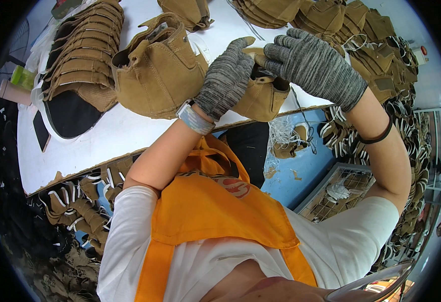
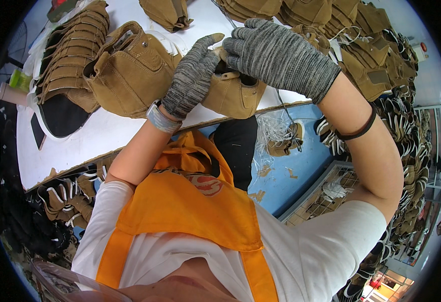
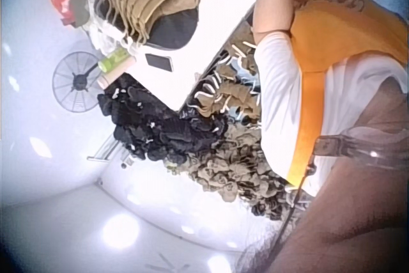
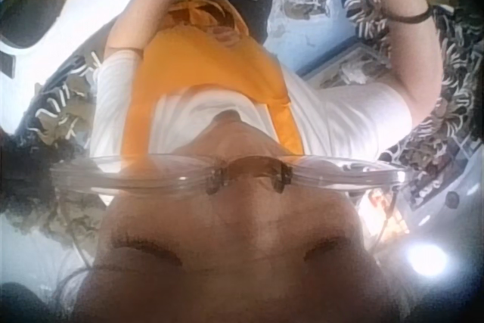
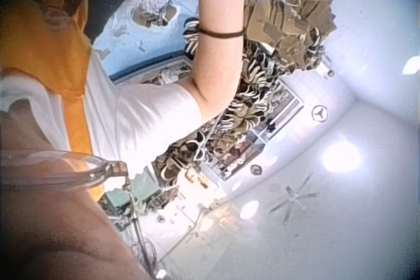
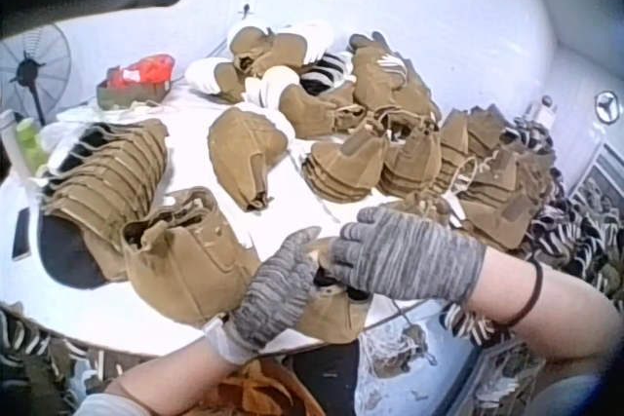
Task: The person trims excess material and threads from several tan shoe uppers using a pair of small snips, handling each piece one at a time and placing them into a stack.
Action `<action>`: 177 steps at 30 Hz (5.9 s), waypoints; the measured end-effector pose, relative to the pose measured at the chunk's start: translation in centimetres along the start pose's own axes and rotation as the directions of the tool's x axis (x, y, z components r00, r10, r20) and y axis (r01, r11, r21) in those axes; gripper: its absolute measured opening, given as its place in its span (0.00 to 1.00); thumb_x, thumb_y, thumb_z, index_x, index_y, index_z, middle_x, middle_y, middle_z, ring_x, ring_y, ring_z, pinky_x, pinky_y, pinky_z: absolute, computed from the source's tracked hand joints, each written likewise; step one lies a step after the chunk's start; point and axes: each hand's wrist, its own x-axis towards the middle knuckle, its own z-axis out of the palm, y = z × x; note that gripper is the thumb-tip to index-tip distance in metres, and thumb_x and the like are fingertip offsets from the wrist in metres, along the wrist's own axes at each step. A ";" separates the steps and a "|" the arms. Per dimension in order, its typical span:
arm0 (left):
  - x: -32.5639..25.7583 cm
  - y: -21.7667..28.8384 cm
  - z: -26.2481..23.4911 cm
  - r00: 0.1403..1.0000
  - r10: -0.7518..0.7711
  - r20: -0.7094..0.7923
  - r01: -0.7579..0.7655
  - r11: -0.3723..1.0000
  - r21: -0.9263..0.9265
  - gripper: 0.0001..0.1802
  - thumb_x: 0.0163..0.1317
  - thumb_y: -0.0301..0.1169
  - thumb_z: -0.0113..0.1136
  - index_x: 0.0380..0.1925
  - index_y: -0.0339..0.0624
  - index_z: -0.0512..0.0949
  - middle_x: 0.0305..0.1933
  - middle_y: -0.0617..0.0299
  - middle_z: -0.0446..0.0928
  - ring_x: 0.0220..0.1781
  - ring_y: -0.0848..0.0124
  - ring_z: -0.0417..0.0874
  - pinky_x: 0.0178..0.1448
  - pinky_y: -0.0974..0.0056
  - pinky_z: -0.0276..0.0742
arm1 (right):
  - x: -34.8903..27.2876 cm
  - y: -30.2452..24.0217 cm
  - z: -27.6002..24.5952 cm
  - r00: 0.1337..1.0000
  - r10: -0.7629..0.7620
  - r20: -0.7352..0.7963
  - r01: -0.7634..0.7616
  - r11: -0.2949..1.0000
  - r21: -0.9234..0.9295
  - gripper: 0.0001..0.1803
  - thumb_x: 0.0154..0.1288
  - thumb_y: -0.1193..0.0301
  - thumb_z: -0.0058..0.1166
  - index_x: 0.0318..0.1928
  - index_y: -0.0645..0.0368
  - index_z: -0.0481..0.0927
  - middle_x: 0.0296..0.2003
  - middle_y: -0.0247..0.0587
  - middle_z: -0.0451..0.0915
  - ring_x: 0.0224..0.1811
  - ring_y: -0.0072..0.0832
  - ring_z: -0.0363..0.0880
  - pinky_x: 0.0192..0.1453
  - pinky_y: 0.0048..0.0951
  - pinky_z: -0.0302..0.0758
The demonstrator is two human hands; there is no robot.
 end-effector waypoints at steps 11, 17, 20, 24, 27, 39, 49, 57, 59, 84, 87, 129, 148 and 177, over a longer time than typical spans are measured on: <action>-0.3 1.2 0.1 0.999 -0.024 -0.032 0.025 0.999 0.022 0.19 0.71 0.31 0.43 0.59 0.37 0.65 0.50 0.53 0.75 0.48 0.72 0.77 0.53 0.68 0.75 | -0.2 -0.3 -0.7 0.983 0.153 0.104 -0.153 0.988 -0.002 0.14 0.60 0.71 0.53 0.48 0.52 0.79 0.40 0.37 0.77 0.46 0.32 0.75 0.53 0.28 0.74; -0.5 1.4 0.1 0.999 -0.030 -0.014 0.031 0.999 0.023 0.18 0.71 0.30 0.41 0.58 0.39 0.66 0.47 0.54 0.75 0.45 0.72 0.79 0.51 0.68 0.76 | -2.5 1.1 -0.7 0.981 0.157 -0.114 -0.163 0.986 -0.044 0.15 0.59 0.71 0.54 0.48 0.50 0.80 0.44 0.35 0.77 0.48 0.32 0.76 0.54 0.29 0.74; -0.5 1.1 0.1 0.999 -0.031 -0.010 0.030 0.999 -0.019 0.18 0.70 0.30 0.40 0.58 0.40 0.66 0.47 0.55 0.76 0.45 0.72 0.79 0.50 0.68 0.76 | -2.7 0.7 -0.8 0.972 0.197 -0.129 -0.196 0.980 0.017 0.15 0.58 0.70 0.54 0.47 0.49 0.80 0.43 0.35 0.77 0.47 0.33 0.76 0.53 0.31 0.75; -0.3 1.3 0.2 0.998 -0.062 -0.027 0.064 0.996 0.059 0.18 0.70 0.30 0.41 0.58 0.40 0.66 0.47 0.54 0.76 0.46 0.72 0.79 0.51 0.68 0.76 | -2.4 -0.1 -0.5 0.985 0.125 -0.120 -0.125 0.992 0.009 0.15 0.59 0.70 0.54 0.47 0.47 0.80 0.43 0.35 0.77 0.47 0.33 0.76 0.54 0.31 0.74; -0.1 1.2 0.2 0.999 -0.032 -0.029 0.035 0.992 0.119 0.18 0.70 0.31 0.42 0.58 0.39 0.66 0.47 0.54 0.75 0.47 0.71 0.78 0.51 0.67 0.76 | -1.4 -0.7 -1.0 0.984 0.178 0.030 -0.177 0.984 -0.031 0.13 0.60 0.68 0.53 0.47 0.46 0.80 0.43 0.36 0.76 0.48 0.33 0.75 0.54 0.31 0.73; 0.6 1.5 0.5 1.000 -0.024 -0.009 0.023 0.999 -0.033 0.18 0.68 0.29 0.46 0.55 0.33 0.66 0.48 0.51 0.75 0.48 0.68 0.78 0.52 0.68 0.78 | 1.0 0.1 -0.9 0.967 0.199 0.160 -0.226 0.959 0.173 0.20 0.67 0.56 0.46 0.43 0.61 0.79 0.34 0.43 0.77 0.40 0.35 0.76 0.50 0.34 0.73; 0.3 0.7 0.6 0.998 -0.053 -0.021 0.048 0.977 -0.209 0.17 0.69 0.33 0.46 0.54 0.35 0.69 0.47 0.55 0.76 0.48 0.71 0.77 0.53 0.68 0.75 | 0.9 0.1 -0.6 0.949 0.245 0.199 -0.286 0.934 0.214 0.20 0.69 0.56 0.45 0.41 0.62 0.79 0.30 0.44 0.78 0.39 0.35 0.77 0.48 0.34 0.75; 0.5 1.1 0.5 0.996 -0.072 -0.050 0.073 0.997 0.013 0.17 0.69 0.33 0.47 0.53 0.35 0.70 0.45 0.55 0.76 0.46 0.72 0.77 0.50 0.69 0.76 | 0.1 0.2 0.3 0.971 0.191 0.147 -0.201 0.978 0.061 0.11 0.61 0.66 0.52 0.44 0.46 0.80 0.35 0.37 0.77 0.40 0.34 0.78 0.44 0.31 0.76; 0.4 1.2 0.5 0.996 -0.078 -0.053 0.079 0.997 0.021 0.16 0.69 0.33 0.47 0.53 0.36 0.70 0.44 0.55 0.76 0.46 0.72 0.77 0.50 0.69 0.76 | -0.1 0.5 -0.1 0.975 0.196 0.101 -0.207 0.972 0.114 0.13 0.61 0.64 0.53 0.46 0.48 0.80 0.36 0.39 0.78 0.39 0.35 0.78 0.43 0.32 0.77; -5.3 10.0 -0.8 0.806 0.592 -0.013 -0.458 0.638 0.619 0.41 0.59 0.52 0.56 0.67 0.44 0.57 0.71 0.50 0.54 0.75 0.56 0.45 0.75 0.48 0.34 | -1.7 3.8 -7.0 0.589 0.808 0.018 -0.076 0.034 0.996 0.19 0.58 0.66 0.61 0.49 0.60 0.78 0.42 0.40 0.81 0.43 0.26 0.81 0.51 0.26 0.77; -3.9 14.7 -4.0 0.695 0.719 0.013 -0.501 0.471 0.726 0.39 0.55 0.53 0.57 0.63 0.42 0.64 0.62 0.51 0.66 0.64 0.57 0.67 0.70 0.51 0.53 | -4.1 9.1 -8.5 0.699 0.709 -0.095 0.079 0.056 0.995 0.20 0.60 0.68 0.59 0.53 0.60 0.76 0.46 0.41 0.79 0.46 0.28 0.80 0.50 0.28 0.79; -4.9 7.1 -17.3 0.999 0.043 -0.011 -0.034 0.901 0.432 0.49 0.47 0.63 0.62 0.59 0.36 0.65 0.52 0.49 0.75 0.55 0.60 0.76 0.59 0.60 0.71 | 17.2 0.0 -4.6 0.864 0.502 -0.035 -0.018 0.100 0.995 0.21 0.65 0.56 0.52 0.42 0.64 0.79 0.28 0.36 0.79 0.30 0.23 0.75 0.38 0.26 0.73; -6.3 6.3 -17.4 0.996 -0.011 -0.085 0.026 0.986 0.167 0.48 0.48 0.48 0.71 0.63 0.31 0.60 0.60 0.51 0.69 0.60 0.64 0.71 0.64 0.62 0.66 | 13.1 -9.8 5.2 0.309 0.904 0.294 0.118 -0.344 0.932 0.25 0.68 0.50 0.47 0.42 0.62 0.79 0.27 0.32 0.75 0.28 0.19 0.70 0.34 0.21 0.69; -6.9 5.1 -13.3 0.714 0.587 -0.382 -0.120 0.639 0.759 0.46 0.45 0.52 0.72 0.57 0.33 0.64 0.49 0.52 0.69 0.51 0.59 0.72 0.56 0.58 0.69 | 17.1 2.2 14.0 -0.045 0.962 0.269 0.122 -0.262 0.957 0.18 0.59 0.55 0.60 0.36 0.58 0.80 0.22 0.35 0.74 0.21 0.24 0.69 0.26 0.27 0.67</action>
